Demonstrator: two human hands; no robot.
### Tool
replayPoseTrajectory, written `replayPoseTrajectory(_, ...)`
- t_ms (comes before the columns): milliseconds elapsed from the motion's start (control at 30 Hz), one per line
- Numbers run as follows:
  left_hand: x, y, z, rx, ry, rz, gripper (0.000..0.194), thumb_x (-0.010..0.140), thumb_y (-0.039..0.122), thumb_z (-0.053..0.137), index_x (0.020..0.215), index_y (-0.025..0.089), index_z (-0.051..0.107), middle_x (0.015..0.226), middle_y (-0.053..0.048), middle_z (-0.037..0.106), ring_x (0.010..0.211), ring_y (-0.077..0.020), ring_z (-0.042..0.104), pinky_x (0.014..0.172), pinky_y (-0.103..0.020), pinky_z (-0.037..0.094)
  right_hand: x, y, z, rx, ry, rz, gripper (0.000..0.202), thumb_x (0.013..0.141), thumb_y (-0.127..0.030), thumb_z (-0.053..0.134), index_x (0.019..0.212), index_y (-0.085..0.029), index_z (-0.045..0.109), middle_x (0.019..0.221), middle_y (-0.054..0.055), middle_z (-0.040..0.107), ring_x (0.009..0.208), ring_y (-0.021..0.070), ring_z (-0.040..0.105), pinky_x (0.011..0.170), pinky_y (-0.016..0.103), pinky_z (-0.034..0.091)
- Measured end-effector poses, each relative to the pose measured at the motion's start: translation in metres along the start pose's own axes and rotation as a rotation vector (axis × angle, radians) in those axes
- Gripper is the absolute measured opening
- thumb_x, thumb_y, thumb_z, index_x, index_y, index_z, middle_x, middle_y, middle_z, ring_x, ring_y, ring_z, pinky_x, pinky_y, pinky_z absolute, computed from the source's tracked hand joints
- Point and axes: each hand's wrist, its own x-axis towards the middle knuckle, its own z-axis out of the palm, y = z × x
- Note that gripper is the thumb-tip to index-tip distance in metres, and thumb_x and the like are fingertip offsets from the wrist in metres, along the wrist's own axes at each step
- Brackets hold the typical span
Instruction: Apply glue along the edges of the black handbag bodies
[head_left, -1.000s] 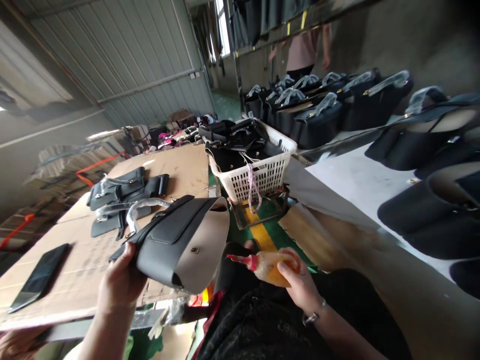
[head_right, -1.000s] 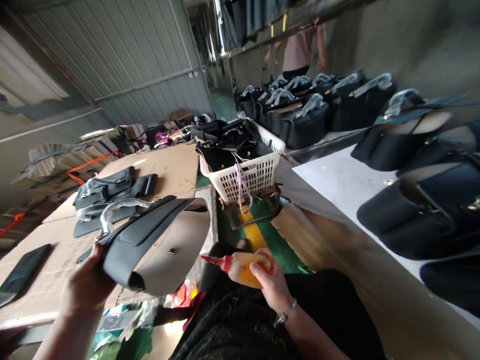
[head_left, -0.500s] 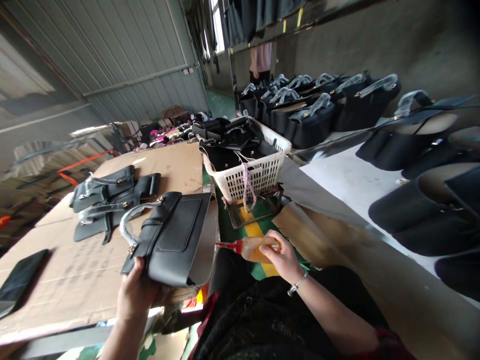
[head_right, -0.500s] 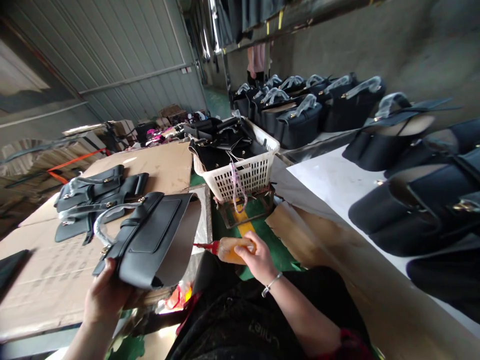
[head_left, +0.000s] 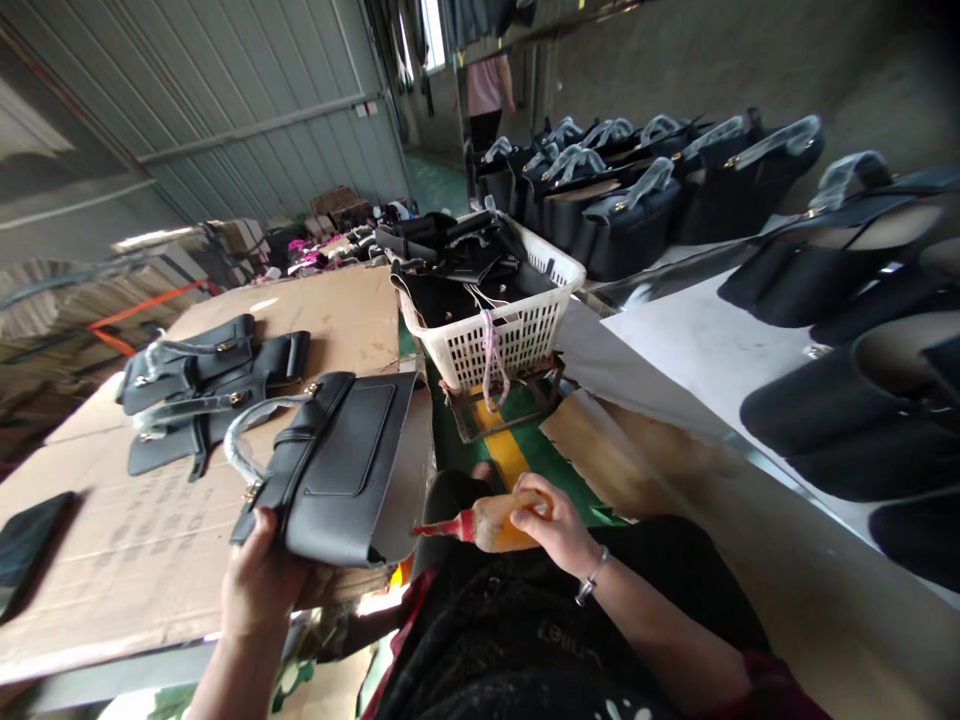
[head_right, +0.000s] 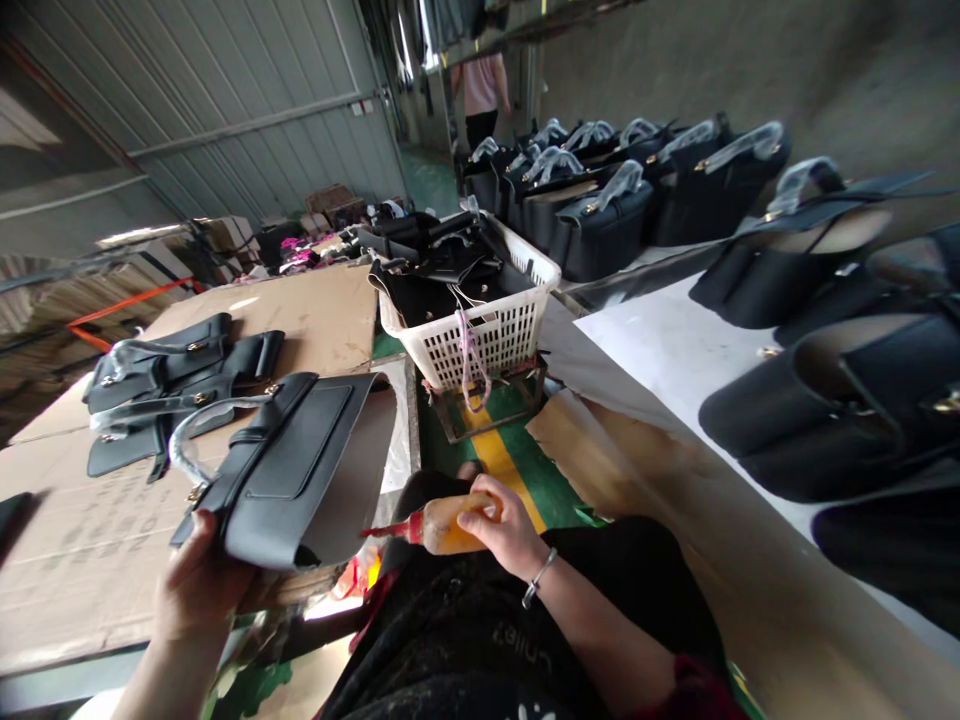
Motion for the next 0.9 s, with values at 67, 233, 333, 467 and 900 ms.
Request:
replayPoseTrajectory(67,0.002,-0.001,-0.002,0.02,0.013,-0.003,0.043,0.063,0.042,0.081,0.101,0.021,0.075,0.105,-0.003,0.075,0.132,-0.0289,0.048,0.096,-0.029,0.051,0.0,0.001,-0.001,-0.006,0.004,0.001,0.021,0.071,-0.036,0.07,0.071,-0.022,0.055,0.066,-0.003,0.051,0.061,0.0146,0.047,0.055,0.025,0.041)
replayPoseTrajectory(233,0.004,-0.002,-0.005,0.079,0.006,0.029,0.036,0.07,0.043,0.076,0.099,0.022,0.075,0.103,-0.005,0.075,0.13,-0.0338,0.05,0.105,-0.044,0.046,0.019,0.003,-0.007,-0.102,0.206,-0.016,0.025,0.068,-0.039,0.072,0.069,-0.022,0.053,0.063,-0.003,0.05,0.06,0.0151,0.047,0.057,0.027,0.042)
replayPoseTrajectory(333,0.003,-0.002,-0.003,0.087,-0.008,0.027,0.037,0.069,0.044,0.076,0.098,0.022,0.076,0.104,-0.005,0.075,0.133,-0.0341,0.047,0.108,-0.044,0.043,0.03,0.004,-0.008,-0.067,0.304,0.003,0.03,0.067,-0.045,0.072,0.075,-0.022,0.054,0.064,-0.003,0.052,0.061,0.0162,0.05,0.058,0.028,0.044)
replayPoseTrajectory(467,-0.001,0.001,0.001,0.057,-0.025,0.004,0.04,0.064,0.044,0.081,0.098,0.023,0.075,0.104,-0.002,0.075,0.142,-0.0316,0.034,0.114,-0.038,0.034,0.04,0.007,-0.001,0.038,0.293,0.022,0.036,0.066,-0.048,0.073,0.081,-0.022,0.054,0.068,-0.002,0.056,0.065,0.0174,0.053,0.062,0.029,0.046)
replayPoseTrajectory(900,0.003,0.0,0.001,0.087,0.012,-0.028,0.029,0.083,0.039,0.064,0.107,0.026,0.074,0.111,0.001,0.074,0.144,-0.026,0.031,0.117,-0.039,0.026,0.0,0.045,0.007,0.331,-0.054,0.184,0.032,0.07,-0.044,0.078,0.078,-0.022,0.057,0.069,-0.004,0.05,0.064,0.0134,0.048,0.06,0.025,0.043)
